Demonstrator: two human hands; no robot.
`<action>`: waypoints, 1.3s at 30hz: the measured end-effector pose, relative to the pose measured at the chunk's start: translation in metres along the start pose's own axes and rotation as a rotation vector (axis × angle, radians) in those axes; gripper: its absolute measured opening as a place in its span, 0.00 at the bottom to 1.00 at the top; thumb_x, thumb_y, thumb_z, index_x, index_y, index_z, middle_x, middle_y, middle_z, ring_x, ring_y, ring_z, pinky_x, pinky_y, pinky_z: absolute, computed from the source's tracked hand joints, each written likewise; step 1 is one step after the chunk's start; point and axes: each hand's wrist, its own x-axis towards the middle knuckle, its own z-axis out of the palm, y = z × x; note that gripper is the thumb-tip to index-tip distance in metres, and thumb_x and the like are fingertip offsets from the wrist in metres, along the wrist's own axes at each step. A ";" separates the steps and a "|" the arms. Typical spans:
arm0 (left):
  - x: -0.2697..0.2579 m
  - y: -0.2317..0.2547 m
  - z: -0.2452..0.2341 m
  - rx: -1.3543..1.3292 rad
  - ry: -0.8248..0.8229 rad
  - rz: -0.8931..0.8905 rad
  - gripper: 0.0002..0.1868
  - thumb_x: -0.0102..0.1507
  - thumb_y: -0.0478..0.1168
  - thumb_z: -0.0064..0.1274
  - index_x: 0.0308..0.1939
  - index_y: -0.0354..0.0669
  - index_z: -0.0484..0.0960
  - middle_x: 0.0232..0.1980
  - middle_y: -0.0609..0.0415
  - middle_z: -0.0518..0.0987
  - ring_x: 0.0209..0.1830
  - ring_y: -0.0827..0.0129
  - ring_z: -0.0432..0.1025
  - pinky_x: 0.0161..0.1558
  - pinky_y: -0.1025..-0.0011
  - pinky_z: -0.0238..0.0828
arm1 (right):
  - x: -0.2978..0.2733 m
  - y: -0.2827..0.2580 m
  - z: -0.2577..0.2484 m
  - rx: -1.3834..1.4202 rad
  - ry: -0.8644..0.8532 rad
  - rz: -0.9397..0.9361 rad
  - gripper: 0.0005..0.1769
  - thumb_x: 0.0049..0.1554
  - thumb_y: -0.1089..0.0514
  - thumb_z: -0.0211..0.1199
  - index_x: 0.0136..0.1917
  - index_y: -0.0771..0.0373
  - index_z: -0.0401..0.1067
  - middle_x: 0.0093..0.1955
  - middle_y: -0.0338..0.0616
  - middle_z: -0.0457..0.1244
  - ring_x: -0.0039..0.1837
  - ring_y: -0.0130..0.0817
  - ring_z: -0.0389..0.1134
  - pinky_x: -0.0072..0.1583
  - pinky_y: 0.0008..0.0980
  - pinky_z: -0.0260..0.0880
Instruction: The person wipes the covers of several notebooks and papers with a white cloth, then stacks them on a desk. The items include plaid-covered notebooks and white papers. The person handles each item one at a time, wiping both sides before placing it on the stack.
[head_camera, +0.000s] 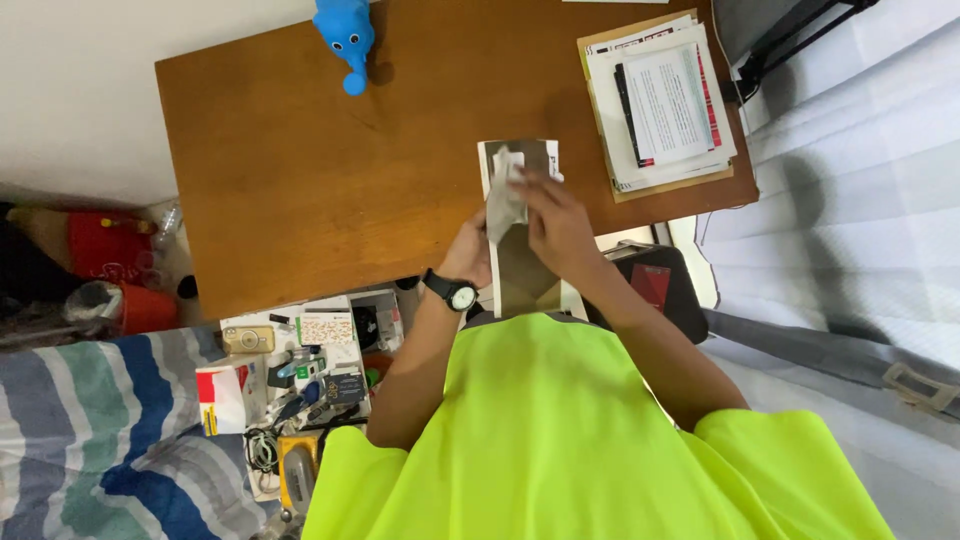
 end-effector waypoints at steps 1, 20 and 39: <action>0.008 -0.001 -0.013 -0.020 0.005 0.012 0.22 0.64 0.57 0.56 0.43 0.41 0.87 0.40 0.50 0.86 0.39 0.61 0.82 0.45 0.61 0.81 | 0.011 -0.005 -0.002 0.017 0.006 0.010 0.25 0.58 0.70 0.54 0.67 0.57 0.72 0.67 0.54 0.63 0.70 0.57 0.65 0.66 0.51 0.69; 0.037 0.005 -0.096 0.076 0.252 0.071 0.33 0.64 0.64 0.55 0.65 0.49 0.77 0.45 0.52 0.81 0.38 0.65 0.76 0.42 0.67 0.77 | -0.030 -0.071 -0.004 0.064 -0.328 -0.007 0.35 0.54 0.68 0.54 0.75 0.57 0.65 0.78 0.47 0.56 0.82 0.48 0.51 0.79 0.47 0.49; -0.019 0.000 0.059 0.584 0.108 0.403 0.55 0.63 0.66 0.52 0.81 0.38 0.44 0.79 0.25 0.49 0.78 0.28 0.45 0.74 0.39 0.45 | 0.005 -0.057 -0.026 0.412 0.047 0.439 0.20 0.65 0.54 0.62 0.65 0.70 0.71 0.59 0.69 0.65 0.64 0.64 0.66 0.61 0.55 0.66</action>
